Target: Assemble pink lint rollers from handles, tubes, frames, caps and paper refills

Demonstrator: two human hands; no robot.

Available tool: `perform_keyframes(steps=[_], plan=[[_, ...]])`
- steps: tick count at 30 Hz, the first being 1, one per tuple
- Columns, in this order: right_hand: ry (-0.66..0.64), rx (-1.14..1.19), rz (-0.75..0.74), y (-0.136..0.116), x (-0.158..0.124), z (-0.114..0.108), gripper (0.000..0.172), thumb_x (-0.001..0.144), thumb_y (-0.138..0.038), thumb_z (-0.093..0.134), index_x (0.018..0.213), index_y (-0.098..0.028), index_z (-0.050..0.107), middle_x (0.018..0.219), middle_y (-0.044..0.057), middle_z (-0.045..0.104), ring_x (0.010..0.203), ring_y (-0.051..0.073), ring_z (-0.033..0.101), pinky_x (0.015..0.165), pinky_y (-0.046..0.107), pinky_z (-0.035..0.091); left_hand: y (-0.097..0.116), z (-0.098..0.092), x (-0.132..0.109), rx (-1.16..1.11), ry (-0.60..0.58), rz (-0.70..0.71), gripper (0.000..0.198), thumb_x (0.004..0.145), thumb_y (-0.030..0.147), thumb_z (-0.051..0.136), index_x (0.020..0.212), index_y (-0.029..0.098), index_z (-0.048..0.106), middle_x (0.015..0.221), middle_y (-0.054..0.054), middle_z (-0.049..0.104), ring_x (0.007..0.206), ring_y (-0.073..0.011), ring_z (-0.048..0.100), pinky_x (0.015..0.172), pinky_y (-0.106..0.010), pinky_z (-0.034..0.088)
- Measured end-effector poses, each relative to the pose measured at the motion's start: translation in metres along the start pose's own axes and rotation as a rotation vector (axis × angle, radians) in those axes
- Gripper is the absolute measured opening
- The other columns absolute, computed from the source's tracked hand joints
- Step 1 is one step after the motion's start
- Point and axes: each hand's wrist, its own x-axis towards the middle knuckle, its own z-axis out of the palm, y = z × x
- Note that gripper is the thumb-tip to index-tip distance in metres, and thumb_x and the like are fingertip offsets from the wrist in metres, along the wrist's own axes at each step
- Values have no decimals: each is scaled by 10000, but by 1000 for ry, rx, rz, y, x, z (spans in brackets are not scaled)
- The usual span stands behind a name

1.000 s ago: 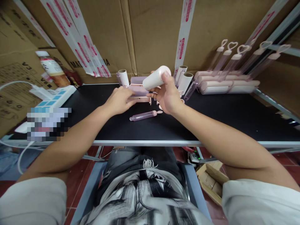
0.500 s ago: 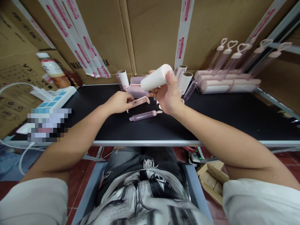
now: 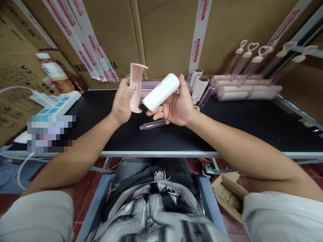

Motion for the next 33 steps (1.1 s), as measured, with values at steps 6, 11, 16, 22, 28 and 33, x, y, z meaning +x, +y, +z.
perform_keyframes(steps=[6,11,16,22,28,33], plan=[[-1,-19,74,10,-2,14,1018,987,-997,373,1434,-153,724,1012,188,882,779,344,876,640,458,749,15,15,-10,-127,-14,-39,708,1094,886,349,1439,304,562,1349,-113,783,1203,-323,814,916,-467,696],[23,-50,78,11,-3,18,1048,980,-1012,362,1478,-153,697,1033,190,881,794,342,875,709,483,763,14,17,-10,-55,32,-40,694,1110,869,321,1395,297,595,1277,-98,807,1100,-291,823,928,-467,667],[12,-73,70,12,-1,16,1051,992,-1013,325,1508,-165,671,1038,178,877,792,328,863,703,470,748,19,17,-10,-5,71,-5,605,1141,815,355,1299,298,627,1232,-70,827,1094,-291,818,932,-478,625],[45,-150,48,10,-2,18,1030,984,-1011,357,1474,-164,680,1030,178,863,750,298,822,656,424,724,26,16,-10,57,106,-32,663,1126,859,316,1252,285,625,1192,-84,823,1091,-302,819,938,-490,622],[7,-183,49,8,-3,15,1009,980,-1001,400,1524,-190,654,1062,156,852,783,294,814,710,439,727,27,19,-10,57,152,-44,664,1120,868,332,1207,289,645,1151,-71,832,1055,-303,821,915,-495,616],[18,-193,49,10,-7,22,961,975,-1007,389,1460,-234,694,1067,135,852,891,313,831,759,453,724,29,19,-11,76,111,-21,658,1130,849,333,1273,273,619,1216,-95,828,1071,-295,817,904,-454,607]])
